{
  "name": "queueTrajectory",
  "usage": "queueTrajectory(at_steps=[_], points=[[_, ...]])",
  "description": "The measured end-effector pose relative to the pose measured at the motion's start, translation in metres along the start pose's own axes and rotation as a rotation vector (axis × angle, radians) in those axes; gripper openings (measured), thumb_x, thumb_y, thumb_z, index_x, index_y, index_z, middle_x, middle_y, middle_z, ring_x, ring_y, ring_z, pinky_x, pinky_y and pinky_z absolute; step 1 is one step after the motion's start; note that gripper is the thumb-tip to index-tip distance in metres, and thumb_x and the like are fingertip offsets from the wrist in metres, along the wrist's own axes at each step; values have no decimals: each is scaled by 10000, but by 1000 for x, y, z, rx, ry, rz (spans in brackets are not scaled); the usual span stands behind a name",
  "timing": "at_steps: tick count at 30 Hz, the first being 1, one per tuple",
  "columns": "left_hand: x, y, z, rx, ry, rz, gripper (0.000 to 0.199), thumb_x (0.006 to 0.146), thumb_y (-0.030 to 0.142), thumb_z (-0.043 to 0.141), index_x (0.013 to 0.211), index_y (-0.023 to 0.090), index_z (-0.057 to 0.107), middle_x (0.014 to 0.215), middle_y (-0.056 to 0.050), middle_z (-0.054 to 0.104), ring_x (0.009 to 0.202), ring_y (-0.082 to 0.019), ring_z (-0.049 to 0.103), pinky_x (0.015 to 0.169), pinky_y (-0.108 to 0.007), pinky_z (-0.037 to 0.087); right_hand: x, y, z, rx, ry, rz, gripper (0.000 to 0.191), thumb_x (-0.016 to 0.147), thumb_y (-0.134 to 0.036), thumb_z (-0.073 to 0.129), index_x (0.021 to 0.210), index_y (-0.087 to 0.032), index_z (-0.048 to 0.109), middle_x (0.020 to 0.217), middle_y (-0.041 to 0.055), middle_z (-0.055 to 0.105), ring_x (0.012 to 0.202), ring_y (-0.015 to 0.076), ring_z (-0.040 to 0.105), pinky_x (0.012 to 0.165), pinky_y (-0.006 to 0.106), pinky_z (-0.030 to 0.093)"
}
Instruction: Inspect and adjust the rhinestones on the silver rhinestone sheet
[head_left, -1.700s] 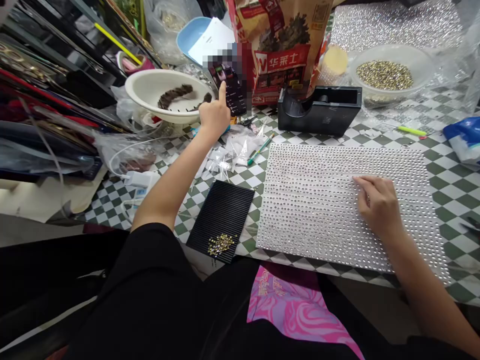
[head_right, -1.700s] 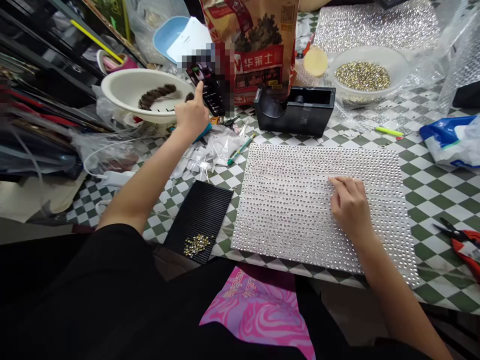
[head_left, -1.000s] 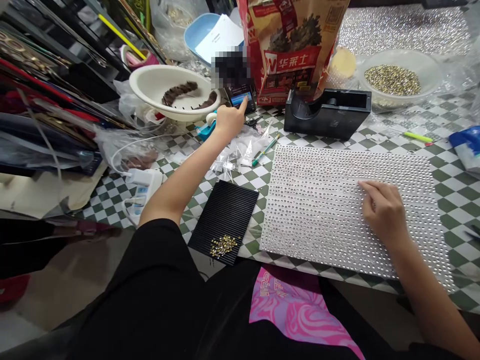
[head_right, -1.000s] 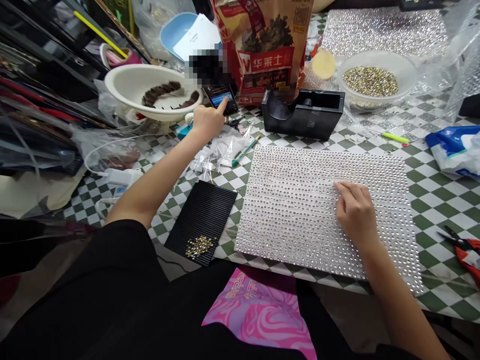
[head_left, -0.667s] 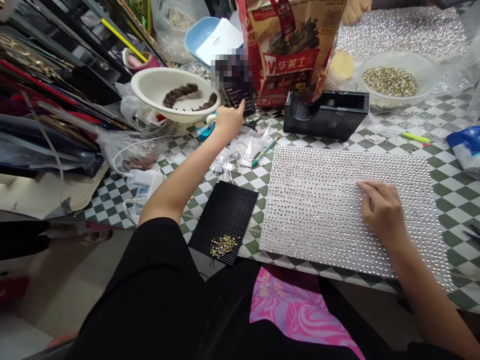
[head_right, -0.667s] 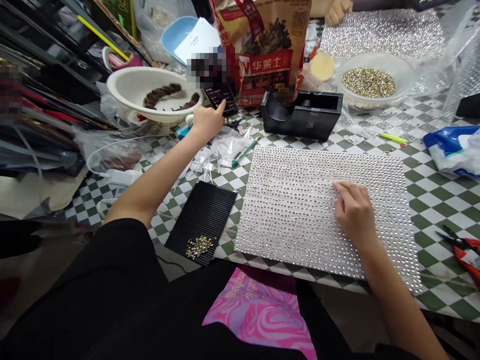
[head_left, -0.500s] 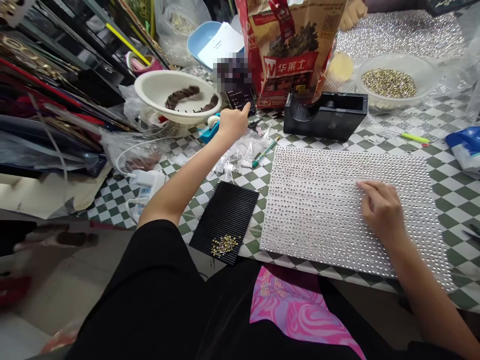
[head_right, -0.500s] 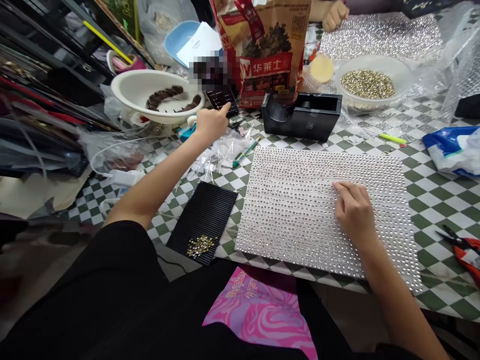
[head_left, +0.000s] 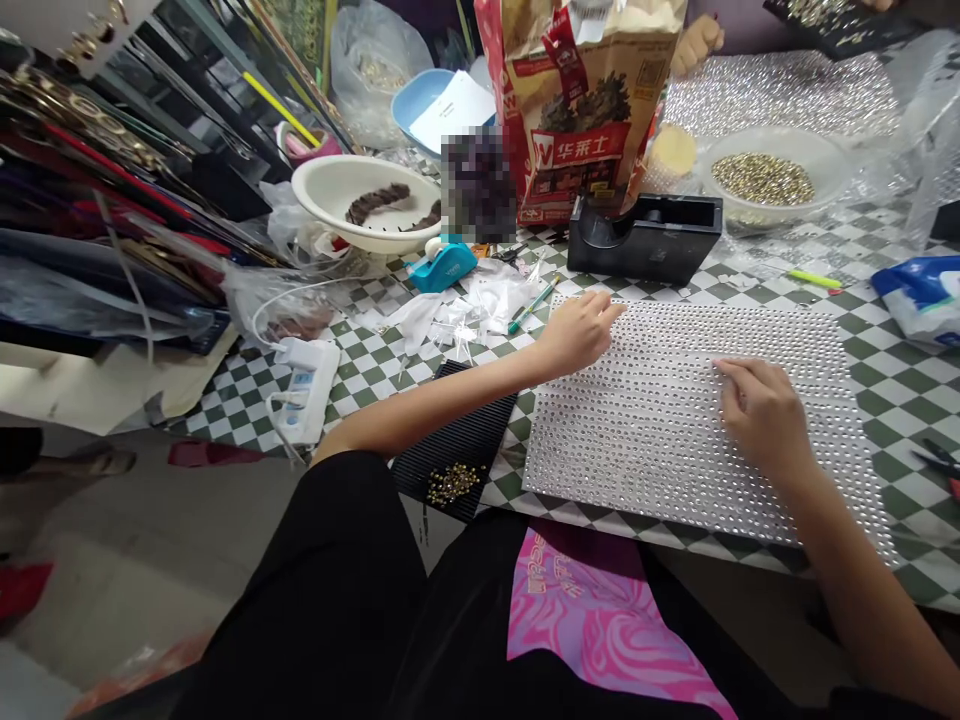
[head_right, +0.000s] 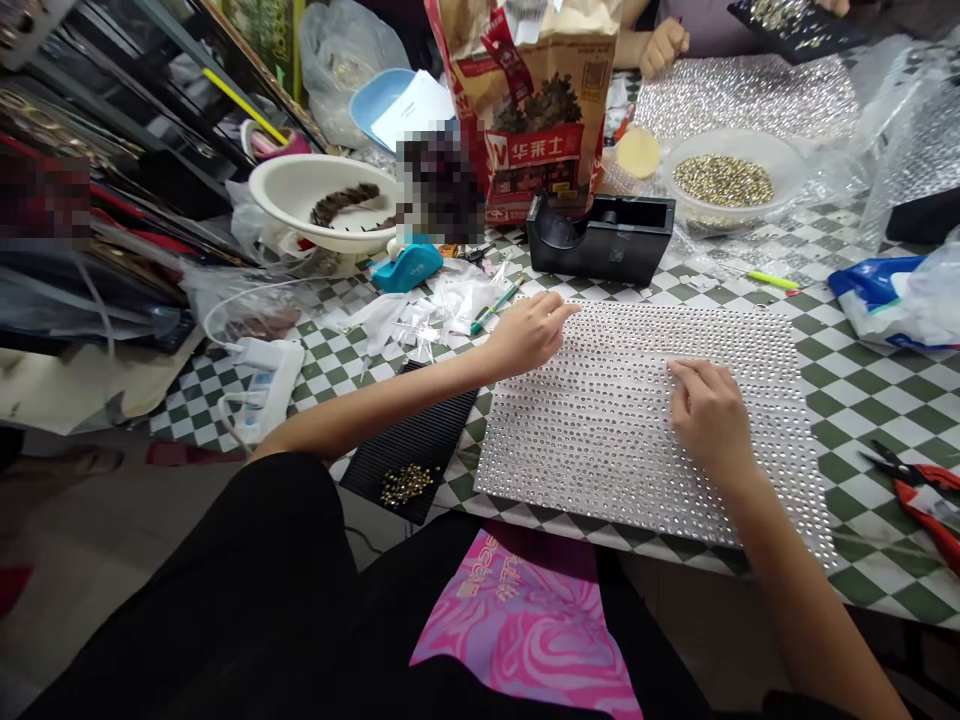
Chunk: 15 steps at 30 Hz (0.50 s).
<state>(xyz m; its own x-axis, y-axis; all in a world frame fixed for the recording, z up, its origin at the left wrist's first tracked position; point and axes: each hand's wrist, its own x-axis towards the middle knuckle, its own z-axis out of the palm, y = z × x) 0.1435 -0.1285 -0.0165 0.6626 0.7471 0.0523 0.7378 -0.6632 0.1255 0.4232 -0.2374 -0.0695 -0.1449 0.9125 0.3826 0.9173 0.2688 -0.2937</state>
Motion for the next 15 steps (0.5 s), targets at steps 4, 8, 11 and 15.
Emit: queueTrajectory(at_steps=[4,8,11,15], points=[[18,24,22,-109,-70,21,569,1016,261,334,1557,89,375,1618,-166,426,1493,-259,398,1249,-412,317,8,0,-14,-39,-107,-40,462,989,-299,407,1349,-112,629,1286,161,667,1184,319,625,1052,521,542],[29,40,42,-130,-114,1,683,1019,355,325,1642,112,183,1746,-121,125,1626,-233,76,1328,-458,63,33,8,-22,-98,-157,-90,599,1027,-410,372,1536,-100,432,1594,183,417,1474,345,421,1223,555,398],[31,43,48,-118,-136,-37,706,1009,359,302,1645,85,164,1746,-121,94,1628,-226,56,1329,-448,18,55,18,-11,-128,-286,-90,686,1021,-486,347,1598,-116,320,1698,159,221,1588,354,208,1295,603,227],[32,41,50,-96,-142,-30,701,1001,359,288,1644,95,189,1746,-111,95,1627,-225,62,1327,-450,7,73,28,10,-127,-500,-65,733,1011,-505,315,1633,-129,222,1724,120,132,1616,305,98,1322,568,127]])
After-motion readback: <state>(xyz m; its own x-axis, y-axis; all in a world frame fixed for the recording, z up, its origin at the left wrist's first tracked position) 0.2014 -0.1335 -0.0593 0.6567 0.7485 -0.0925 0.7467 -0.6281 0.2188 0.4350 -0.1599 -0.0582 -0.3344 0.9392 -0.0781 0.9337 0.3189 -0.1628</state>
